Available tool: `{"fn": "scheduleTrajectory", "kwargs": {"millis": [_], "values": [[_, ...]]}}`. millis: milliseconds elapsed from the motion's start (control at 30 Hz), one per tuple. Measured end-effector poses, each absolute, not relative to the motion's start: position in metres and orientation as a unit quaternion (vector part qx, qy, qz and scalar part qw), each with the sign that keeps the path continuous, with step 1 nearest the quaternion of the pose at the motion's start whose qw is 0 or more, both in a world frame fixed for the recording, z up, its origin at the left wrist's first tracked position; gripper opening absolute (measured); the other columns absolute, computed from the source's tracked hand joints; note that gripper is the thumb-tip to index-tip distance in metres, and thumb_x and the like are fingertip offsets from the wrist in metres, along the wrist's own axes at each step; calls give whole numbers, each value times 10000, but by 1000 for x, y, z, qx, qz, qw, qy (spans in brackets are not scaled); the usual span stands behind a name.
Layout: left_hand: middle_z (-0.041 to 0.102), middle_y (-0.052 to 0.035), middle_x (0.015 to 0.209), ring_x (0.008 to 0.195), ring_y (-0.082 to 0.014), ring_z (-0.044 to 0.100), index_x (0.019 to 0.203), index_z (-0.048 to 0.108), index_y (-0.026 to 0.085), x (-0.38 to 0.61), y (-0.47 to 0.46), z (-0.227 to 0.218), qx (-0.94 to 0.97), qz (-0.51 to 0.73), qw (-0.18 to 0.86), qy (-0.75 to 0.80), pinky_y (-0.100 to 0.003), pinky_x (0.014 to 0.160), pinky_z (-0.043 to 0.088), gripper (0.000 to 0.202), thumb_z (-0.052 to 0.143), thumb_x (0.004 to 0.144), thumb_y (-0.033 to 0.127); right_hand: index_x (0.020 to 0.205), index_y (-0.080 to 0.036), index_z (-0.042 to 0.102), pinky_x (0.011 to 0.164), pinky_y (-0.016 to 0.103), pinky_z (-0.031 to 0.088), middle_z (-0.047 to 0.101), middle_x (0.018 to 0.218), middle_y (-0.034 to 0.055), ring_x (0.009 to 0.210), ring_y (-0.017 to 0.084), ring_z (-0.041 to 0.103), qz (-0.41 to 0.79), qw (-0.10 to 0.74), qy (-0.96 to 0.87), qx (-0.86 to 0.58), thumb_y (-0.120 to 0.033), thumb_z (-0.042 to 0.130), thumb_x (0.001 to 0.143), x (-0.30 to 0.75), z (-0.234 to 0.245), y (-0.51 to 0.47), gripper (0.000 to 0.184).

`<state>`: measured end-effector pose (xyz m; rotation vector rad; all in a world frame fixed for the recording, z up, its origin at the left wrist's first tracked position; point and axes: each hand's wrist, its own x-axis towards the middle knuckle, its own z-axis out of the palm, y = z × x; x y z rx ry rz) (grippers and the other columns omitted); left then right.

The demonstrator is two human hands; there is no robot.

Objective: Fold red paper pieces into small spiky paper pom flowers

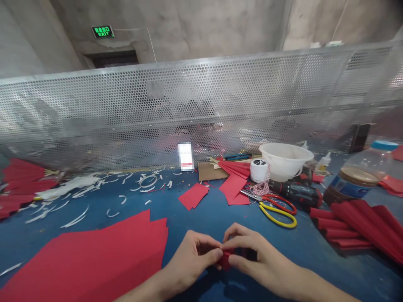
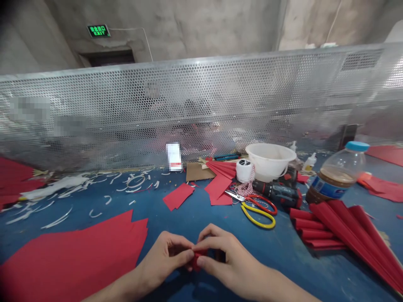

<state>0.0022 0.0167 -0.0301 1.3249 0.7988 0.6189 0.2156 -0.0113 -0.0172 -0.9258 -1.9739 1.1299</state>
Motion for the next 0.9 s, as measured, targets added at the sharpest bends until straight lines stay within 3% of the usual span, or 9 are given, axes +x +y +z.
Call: {"fn": "scheduleTrajectory", "kwargs": {"millis": [133, 267, 400, 567, 900], "values": [[733, -130, 769, 649, -170, 642, 937, 777, 60, 5, 17, -28, 585, 291, 663, 366, -279, 666, 508, 447, 756, 751, 466, 978, -239, 683, 710, 238, 474, 580, 1001, 23, 820, 134, 578, 394, 353, -757, -383, -281, 629, 896, 210, -18, -15, 106], [733, -134, 785, 675, -178, 644, 950, 773, 63, 7, 20, -28, 577, 318, 653, 375, -279, 661, 518, 505, 737, 748, 524, 1058, -231, 613, 848, 267, 487, 553, 1107, 36, 943, 165, 585, 339, 363, -777, -387, -198, 756, 749, 206, -22, -19, 341], [729, -132, 763, 625, -157, 629, 954, 772, 60, 7, 20, -28, 569, 315, 666, 365, -248, 587, 512, 506, 745, 743, 519, 1157, -246, 560, 810, 280, 499, 557, 1113, 47, 922, 166, 590, 257, 364, -805, -393, -200, 689, 808, 204, -29, -20, 375], [716, -113, 741, 581, -136, 612, 959, 772, 68, 5, 21, -29, 568, 312, 659, 381, -231, 530, 514, 456, 751, 755, 474, 1185, -246, 544, 818, 331, 492, 577, 1127, 60, 971, 220, 585, 169, 342, -834, -399, -240, 777, 708, 204, -33, -19, 530], [706, -114, 735, 525, -122, 586, 932, 772, 53, 10, 18, -26, 575, 308, 651, 388, -226, 481, 501, 494, 734, 752, 511, 1132, -220, 559, 763, 310, 496, 596, 1055, 71, 901, 196, 584, 162, 355, -836, -386, -234, 651, 830, 206, -26, -20, 316]]}}
